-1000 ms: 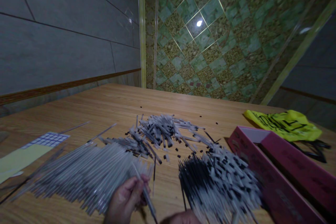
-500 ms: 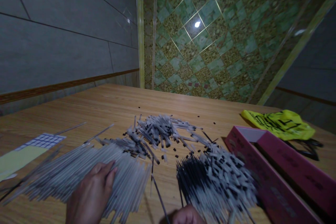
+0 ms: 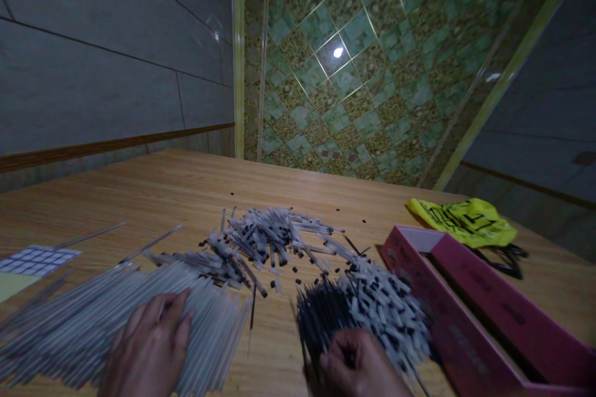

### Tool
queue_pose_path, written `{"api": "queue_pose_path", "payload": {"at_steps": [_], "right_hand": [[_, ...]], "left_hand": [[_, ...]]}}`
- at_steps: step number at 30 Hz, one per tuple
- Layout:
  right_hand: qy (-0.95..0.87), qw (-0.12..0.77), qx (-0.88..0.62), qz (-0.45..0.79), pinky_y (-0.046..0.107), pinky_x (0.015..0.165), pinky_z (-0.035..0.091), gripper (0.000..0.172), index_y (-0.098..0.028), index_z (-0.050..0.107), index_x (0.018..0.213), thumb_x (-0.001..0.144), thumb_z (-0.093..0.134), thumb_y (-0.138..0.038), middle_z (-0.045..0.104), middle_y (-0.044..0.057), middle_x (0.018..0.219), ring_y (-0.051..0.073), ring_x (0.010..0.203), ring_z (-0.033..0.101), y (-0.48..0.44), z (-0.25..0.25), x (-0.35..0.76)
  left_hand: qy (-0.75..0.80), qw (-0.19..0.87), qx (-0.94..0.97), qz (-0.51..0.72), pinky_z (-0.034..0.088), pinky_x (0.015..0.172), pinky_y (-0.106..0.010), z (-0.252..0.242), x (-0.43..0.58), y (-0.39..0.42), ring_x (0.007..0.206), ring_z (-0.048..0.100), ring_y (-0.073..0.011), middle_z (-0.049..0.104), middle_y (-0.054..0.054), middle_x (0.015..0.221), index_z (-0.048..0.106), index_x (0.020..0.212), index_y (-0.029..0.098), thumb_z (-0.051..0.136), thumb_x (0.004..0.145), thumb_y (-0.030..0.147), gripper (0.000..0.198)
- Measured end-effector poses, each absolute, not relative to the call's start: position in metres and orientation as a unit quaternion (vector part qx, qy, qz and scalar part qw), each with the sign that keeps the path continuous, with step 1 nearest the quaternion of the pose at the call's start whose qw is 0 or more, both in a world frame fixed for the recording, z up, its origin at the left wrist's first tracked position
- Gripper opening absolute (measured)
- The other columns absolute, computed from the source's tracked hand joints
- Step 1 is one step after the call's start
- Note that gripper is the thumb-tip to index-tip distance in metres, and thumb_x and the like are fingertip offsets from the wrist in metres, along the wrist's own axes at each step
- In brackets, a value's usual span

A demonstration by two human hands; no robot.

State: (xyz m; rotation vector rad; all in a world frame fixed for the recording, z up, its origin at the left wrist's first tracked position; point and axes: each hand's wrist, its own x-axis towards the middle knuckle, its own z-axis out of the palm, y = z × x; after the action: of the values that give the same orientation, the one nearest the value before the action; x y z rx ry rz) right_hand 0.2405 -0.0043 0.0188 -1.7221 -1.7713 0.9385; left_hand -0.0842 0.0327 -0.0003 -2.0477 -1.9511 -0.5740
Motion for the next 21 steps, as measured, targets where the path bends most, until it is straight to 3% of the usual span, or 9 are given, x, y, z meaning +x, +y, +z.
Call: {"api": "queue_pose_path", "payload": {"at_steps": [3,7,10,17,21], "right_hand": [[-0.663,0.165,-0.706,0.187,0.028,0.054,0.027,0.022,-0.018,0.060,0.059,0.078,0.051,-0.025,0.061,0.003,0.057,0.018,0.058,0.055,-0.001,0.032,0.251],[-0.658,0.102,-0.737,0.112,0.031,0.059,0.032,0.020,-0.020,0.067,0.069,0.079,0.052,-0.027,0.072,0.009,0.071,0.025,0.071,0.065,-0.002,0.034,0.254],[-0.653,0.113,-0.742,0.100,0.030,0.062,0.035,0.016,-0.021,0.066,0.074,0.081,0.055,-0.030,0.074,0.009,0.077,0.026,0.077,0.067,-0.003,0.032,0.257],[-0.617,0.172,-0.768,0.025,0.030,0.060,0.037,0.025,-0.022,0.059,0.073,0.088,0.047,-0.037,0.070,0.006,0.070,0.024,0.072,0.066,0.016,0.059,0.296],[-0.610,0.174,-0.773,0.010,0.032,0.068,0.043,0.023,-0.018,0.063,0.082,0.086,0.049,-0.035,0.070,0.011,0.084,0.026,0.082,0.066,0.039,0.067,0.322]], "left_hand": [[-0.657,0.125,-0.712,-0.214,0.041,0.084,-0.043,-0.002,-0.078,0.032,0.098,0.057,-0.0299,0.064,-0.013,0.104,0.061,0.116,0.010,0.038,0.089,0.033,0.043],[-0.643,0.128,-0.717,-0.235,0.041,0.081,-0.043,-0.009,-0.075,0.033,0.096,0.058,-0.0301,0.065,-0.011,0.104,0.061,0.115,0.015,0.043,0.087,0.036,0.039],[-0.624,0.128,-0.726,-0.260,0.041,0.080,-0.042,-0.017,-0.076,0.035,0.096,0.058,-0.0297,0.065,-0.011,0.103,0.062,0.114,0.017,0.044,0.088,0.034,0.036],[-0.499,0.048,-0.811,-0.302,0.044,0.081,-0.034,-0.023,-0.056,0.032,0.091,0.063,-0.0222,0.070,-0.003,0.098,0.066,0.110,0.029,0.055,0.086,0.033,0.026],[-0.431,0.002,-0.862,-0.266,0.047,0.074,-0.030,-0.011,-0.027,0.022,0.082,0.064,-0.0192,0.072,0.000,0.090,0.067,0.110,0.034,0.060,0.085,0.036,0.026]]}}
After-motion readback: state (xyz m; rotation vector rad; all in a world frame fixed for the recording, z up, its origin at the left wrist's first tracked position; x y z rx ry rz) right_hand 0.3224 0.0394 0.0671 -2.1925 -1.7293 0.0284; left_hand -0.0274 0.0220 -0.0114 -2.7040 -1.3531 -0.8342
